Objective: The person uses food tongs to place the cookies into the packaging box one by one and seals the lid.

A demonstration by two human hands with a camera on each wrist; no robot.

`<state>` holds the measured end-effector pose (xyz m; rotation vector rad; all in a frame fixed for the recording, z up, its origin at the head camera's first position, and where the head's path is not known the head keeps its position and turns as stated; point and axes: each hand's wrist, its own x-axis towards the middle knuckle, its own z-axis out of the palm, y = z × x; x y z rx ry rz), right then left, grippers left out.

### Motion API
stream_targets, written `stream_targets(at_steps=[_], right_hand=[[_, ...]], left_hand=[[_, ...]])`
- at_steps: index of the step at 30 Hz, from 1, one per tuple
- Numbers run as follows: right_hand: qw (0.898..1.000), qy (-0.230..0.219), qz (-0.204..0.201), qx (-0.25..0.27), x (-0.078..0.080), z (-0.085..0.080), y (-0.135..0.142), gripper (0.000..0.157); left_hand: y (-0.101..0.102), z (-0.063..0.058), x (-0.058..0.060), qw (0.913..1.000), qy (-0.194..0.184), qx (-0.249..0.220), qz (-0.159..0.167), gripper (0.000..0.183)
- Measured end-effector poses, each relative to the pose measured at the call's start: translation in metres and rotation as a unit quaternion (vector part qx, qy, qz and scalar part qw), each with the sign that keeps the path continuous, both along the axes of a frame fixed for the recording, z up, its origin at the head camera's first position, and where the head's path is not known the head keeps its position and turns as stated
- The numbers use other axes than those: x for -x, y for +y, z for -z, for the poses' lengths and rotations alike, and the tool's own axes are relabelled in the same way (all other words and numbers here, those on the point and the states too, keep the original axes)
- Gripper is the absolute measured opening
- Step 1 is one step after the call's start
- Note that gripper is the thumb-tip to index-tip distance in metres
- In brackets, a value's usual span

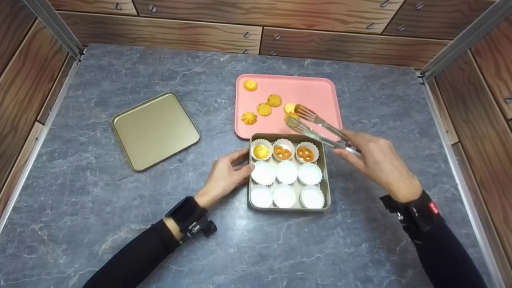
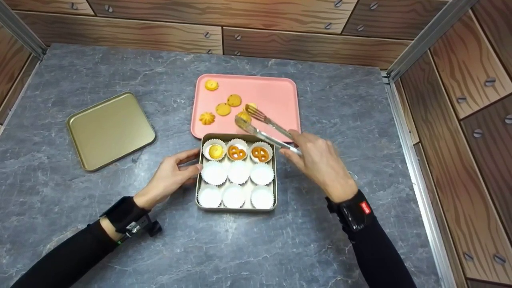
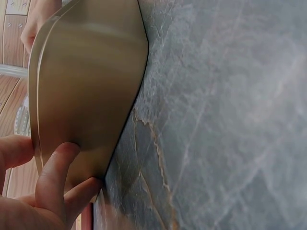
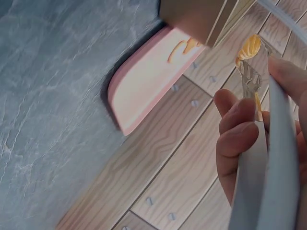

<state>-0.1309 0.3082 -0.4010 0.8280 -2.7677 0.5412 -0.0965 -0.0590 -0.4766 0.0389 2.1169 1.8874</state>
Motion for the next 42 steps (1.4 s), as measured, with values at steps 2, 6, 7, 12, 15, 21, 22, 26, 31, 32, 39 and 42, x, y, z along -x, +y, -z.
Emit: stream_targets(at_steps=[2, 6, 7, 12, 15, 21, 22, 26, 31, 32, 39, 42], right_hand=[[1.0, 0.001, -0.009, 0.003, -0.005, -0.001, -0.001, 0.047], [1.0, 0.001, -0.029, 0.008, -0.015, -0.001, -0.005, 0.049], [0.999, 0.001, -0.034, 0.008, -0.017, -0.001, -0.006, 0.05], [0.999, -0.005, -0.054, 0.009, -0.028, 0.0, -0.01, 0.057], [0.998, -0.009, -0.063, 0.007, -0.034, 0.002, -0.012, 0.059], [0.996, -0.018, -0.089, 0.004, -0.042, 0.007, -0.018, 0.059], [0.995, -0.019, -0.093, 0.001, -0.043, 0.008, -0.019, 0.058], [0.994, -0.026, -0.106, -0.014, -0.045, 0.01, -0.022, 0.056], [0.992, -0.025, -0.113, -0.043, -0.047, 0.013, -0.028, 0.055], [0.992, -0.023, -0.115, -0.047, -0.047, 0.013, -0.029, 0.055], [0.99, -0.015, -0.123, -0.069, -0.048, 0.016, -0.036, 0.052], [0.989, -0.019, -0.124, -0.077, -0.047, 0.017, -0.038, 0.054]], left_hand=[[0.0, 0.0, 0.0, 1.0, -0.002, -0.001, 0.001, 0.061], [0.0, 0.0, 0.001, 0.9998, -0.016, -0.012, -0.003, 0.06], [0.0, 0.0, 0.001, 0.9996, -0.023, -0.017, -0.006, 0.059], [0.001, -0.003, 0.002, 0.9984, -0.042, -0.035, -0.014, 0.055], [0.001, -0.006, 0.004, 0.9984, -0.043, -0.034, -0.014, 0.053], [0.0, -0.006, 0.005, 0.9979, -0.051, -0.035, -0.019, 0.052], [0.0, -0.006, 0.005, 0.9977, -0.054, -0.036, -0.02, 0.053], [0.0, -0.004, 0.005, 0.9975, -0.056, -0.037, -0.022, 0.054], [0.001, -0.004, 0.004, 0.9974, -0.054, -0.037, -0.029, 0.053], [0.001, -0.004, 0.004, 0.9974, -0.053, -0.037, -0.031, 0.053], [0.002, -0.005, 0.004, 0.9979, -0.049, -0.026, -0.034, 0.052], [0.003, -0.005, 0.004, 0.998, -0.05, -0.022, -0.031, 0.053]])
